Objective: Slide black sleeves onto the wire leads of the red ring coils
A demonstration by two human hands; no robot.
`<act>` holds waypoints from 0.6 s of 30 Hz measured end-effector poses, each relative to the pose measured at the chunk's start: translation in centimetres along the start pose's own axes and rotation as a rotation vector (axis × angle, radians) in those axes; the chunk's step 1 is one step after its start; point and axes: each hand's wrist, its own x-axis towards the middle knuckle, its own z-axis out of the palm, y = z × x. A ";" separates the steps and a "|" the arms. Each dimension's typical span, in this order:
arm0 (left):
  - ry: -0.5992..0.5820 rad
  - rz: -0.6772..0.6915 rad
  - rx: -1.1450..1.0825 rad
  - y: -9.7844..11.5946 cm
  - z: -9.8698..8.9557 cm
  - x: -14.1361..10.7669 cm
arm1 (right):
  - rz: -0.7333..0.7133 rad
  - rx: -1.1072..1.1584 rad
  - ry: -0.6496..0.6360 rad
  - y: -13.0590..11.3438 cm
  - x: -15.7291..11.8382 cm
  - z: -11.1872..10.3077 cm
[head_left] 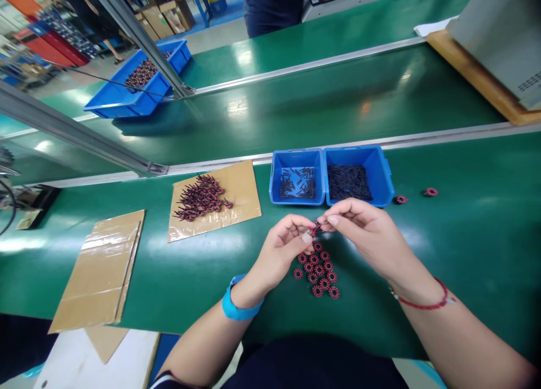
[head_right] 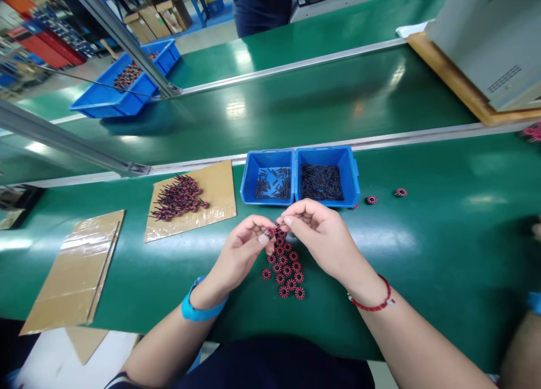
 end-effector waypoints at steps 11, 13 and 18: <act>-0.002 0.021 0.019 0.3 0.2 0.0 | 0.025 -0.053 -0.020 0.1 0.1 -0.1; 0.006 0.043 0.046 0.5 0.3 0.0 | 0.027 -0.103 -0.029 0.2 0.0 -0.2; 0.021 0.069 0.051 0.6 0.5 0.1 | 0.014 -0.234 -0.036 0.1 -0.2 -0.3</act>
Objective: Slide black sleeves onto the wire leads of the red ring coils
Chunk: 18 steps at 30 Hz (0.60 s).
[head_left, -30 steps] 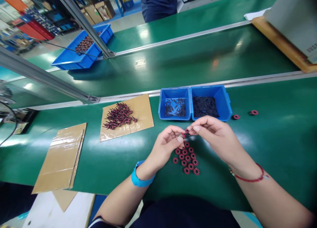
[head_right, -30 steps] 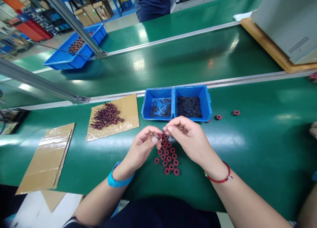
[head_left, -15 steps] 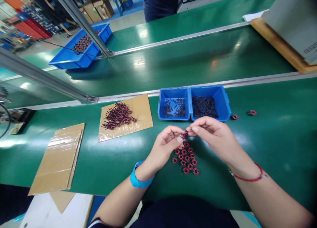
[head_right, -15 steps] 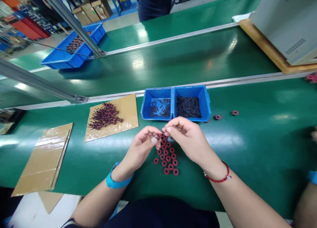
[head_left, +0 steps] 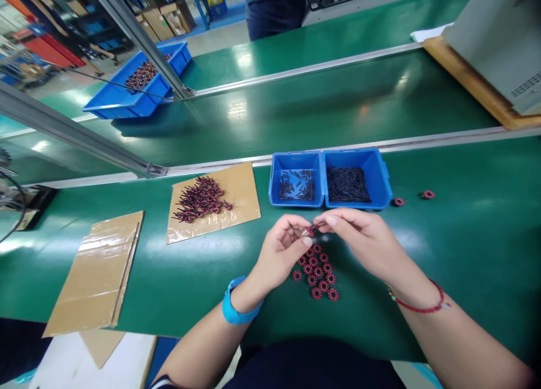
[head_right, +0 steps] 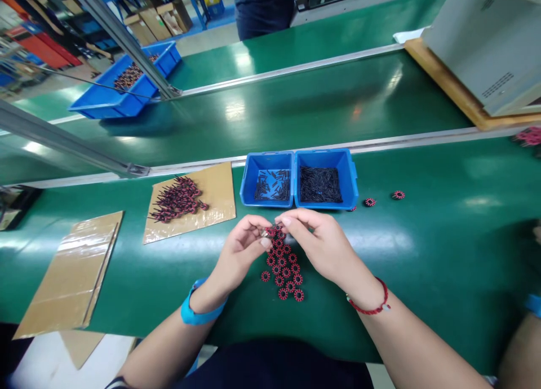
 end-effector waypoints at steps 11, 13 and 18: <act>0.018 -0.004 0.045 -0.2 -0.1 0.0 | -0.161 -0.119 0.012 -0.3 0.1 0.5; 0.020 0.003 0.046 -0.2 -0.1 0.0 | -0.166 -0.118 0.005 -0.3 0.1 0.5; 0.008 0.017 0.045 -0.2 -0.1 -0.1 | -0.186 -0.140 0.001 -0.2 0.2 0.6</act>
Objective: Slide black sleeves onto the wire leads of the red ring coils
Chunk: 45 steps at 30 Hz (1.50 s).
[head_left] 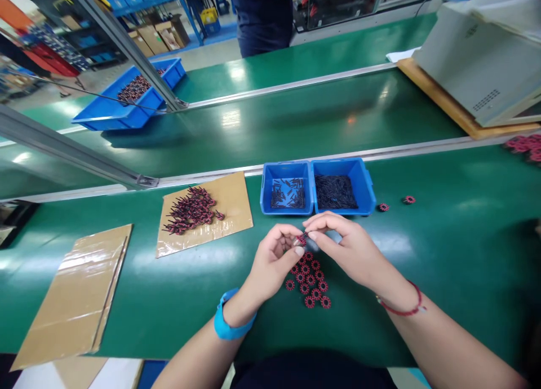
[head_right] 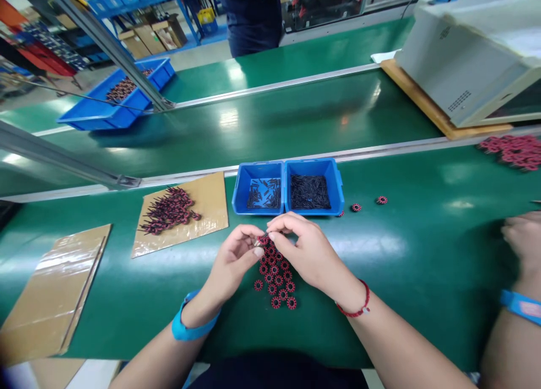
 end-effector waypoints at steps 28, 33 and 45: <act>0.104 -0.011 -0.114 -0.6 0.9 -0.1 | -0.549 -0.787 0.364 0.4 -0.4 2.7; 0.117 -0.005 -0.231 -0.7 0.8 0.0 | -0.665 -0.858 0.324 0.4 -0.4 2.7; 0.092 0.003 -0.231 -0.3 0.3 0.0 | -0.162 -0.108 0.201 1.3 -0.1 1.2</act>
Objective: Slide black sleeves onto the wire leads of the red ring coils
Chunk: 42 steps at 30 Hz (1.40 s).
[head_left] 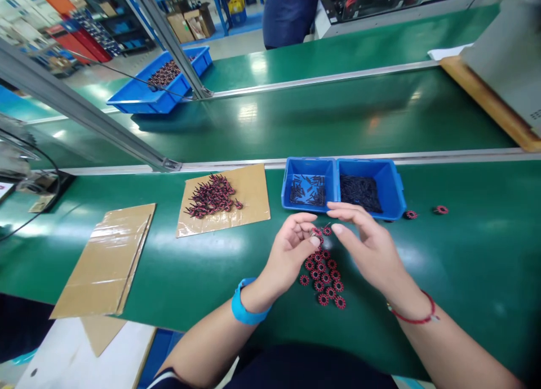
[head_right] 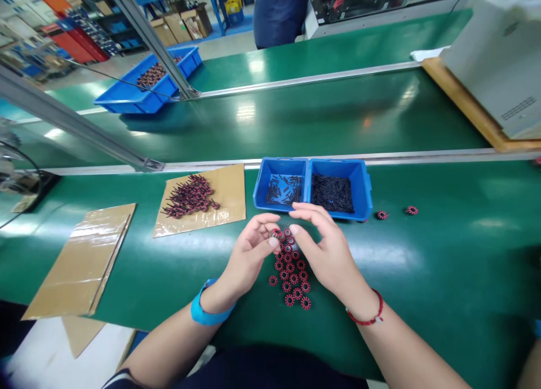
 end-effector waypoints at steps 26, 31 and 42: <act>-0.016 0.023 0.165 0.1 -0.2 0.3 | -0.028 -0.049 -0.073 -0.9 -0.3 0.5; 0.085 -0.011 0.136 -0.2 -0.3 0.7 | -0.223 -0.162 0.079 -1.8 -0.4 -0.5; -0.082 -0.128 -0.074 -0.1 -0.4 0.2 | 0.056 0.027 -0.102 -0.6 0.0 -0.2</act>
